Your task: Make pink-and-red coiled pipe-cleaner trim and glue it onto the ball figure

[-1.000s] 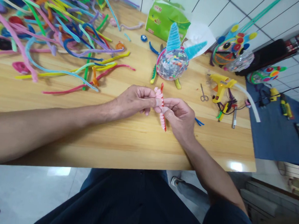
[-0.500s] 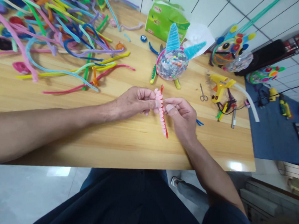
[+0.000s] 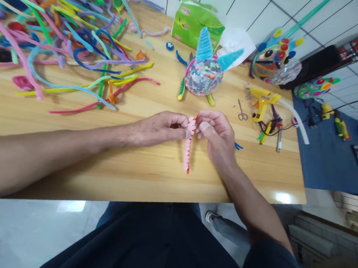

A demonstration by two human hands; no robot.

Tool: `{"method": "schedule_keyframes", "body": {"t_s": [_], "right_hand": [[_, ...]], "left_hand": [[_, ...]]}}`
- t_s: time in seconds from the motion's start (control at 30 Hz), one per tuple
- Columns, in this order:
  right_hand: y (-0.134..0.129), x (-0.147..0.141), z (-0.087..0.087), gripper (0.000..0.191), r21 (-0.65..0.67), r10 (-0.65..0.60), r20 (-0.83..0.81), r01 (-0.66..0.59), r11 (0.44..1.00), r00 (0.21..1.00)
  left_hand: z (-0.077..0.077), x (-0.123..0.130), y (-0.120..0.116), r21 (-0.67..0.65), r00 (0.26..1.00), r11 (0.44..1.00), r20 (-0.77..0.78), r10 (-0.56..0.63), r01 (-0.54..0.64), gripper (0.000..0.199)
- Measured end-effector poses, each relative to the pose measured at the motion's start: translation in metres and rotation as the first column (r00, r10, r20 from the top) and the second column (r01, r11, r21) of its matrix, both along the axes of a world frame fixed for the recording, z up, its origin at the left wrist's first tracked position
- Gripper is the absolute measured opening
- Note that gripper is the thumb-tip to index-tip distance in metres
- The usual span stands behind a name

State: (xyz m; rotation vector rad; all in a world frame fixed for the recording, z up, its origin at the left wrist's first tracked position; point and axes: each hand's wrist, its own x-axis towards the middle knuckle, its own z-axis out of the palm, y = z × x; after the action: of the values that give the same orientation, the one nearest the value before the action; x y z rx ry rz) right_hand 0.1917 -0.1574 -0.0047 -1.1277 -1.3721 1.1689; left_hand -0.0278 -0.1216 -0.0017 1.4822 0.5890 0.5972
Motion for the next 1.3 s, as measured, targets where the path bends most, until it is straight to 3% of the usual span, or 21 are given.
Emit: {"method": "schedule_keyframes", "body": {"t_s": [0.13,0.23,0.33,0.5,0.7,1.3], "right_hand": [[0.002,0.000,0.000,0.024,0.012,-0.004,-0.009,0.004,1.000,1.000],[0.002,0.000,0.000,0.015,0.032,-0.050,0.011,0.050,0.998,0.999],[0.001,0.000,0.000,0.013,0.038,-0.076,0.011,0.076,0.996,0.997],[0.000,0.000,0.001,0.014,0.027,-0.063,0.053,0.062,0.998,0.997],[0.000,0.000,0.000,0.013,0.023,-0.067,0.055,0.066,0.998,0.996],[-0.001,0.000,-0.001,0.012,0.010,-0.034,0.042,0.034,0.999,0.999]], "left_hand": [[0.000,0.000,0.001,-0.011,1.000,1.000,-0.011,-0.026,0.026,0.020],[-0.003,0.000,-0.002,-0.034,0.997,0.997,0.036,0.064,-0.063,0.023],[-0.004,0.002,-0.007,-0.031,0.981,0.990,0.137,0.141,-0.138,0.031],[-0.005,0.006,-0.009,0.069,0.961,0.983,0.231,0.151,-0.171,0.039],[-0.006,0.004,-0.011,0.149,0.967,0.971,0.202,0.152,-0.184,0.030],[-0.007,0.004,-0.012,0.132,0.969,0.967,0.151,0.197,-0.217,0.023]]}}
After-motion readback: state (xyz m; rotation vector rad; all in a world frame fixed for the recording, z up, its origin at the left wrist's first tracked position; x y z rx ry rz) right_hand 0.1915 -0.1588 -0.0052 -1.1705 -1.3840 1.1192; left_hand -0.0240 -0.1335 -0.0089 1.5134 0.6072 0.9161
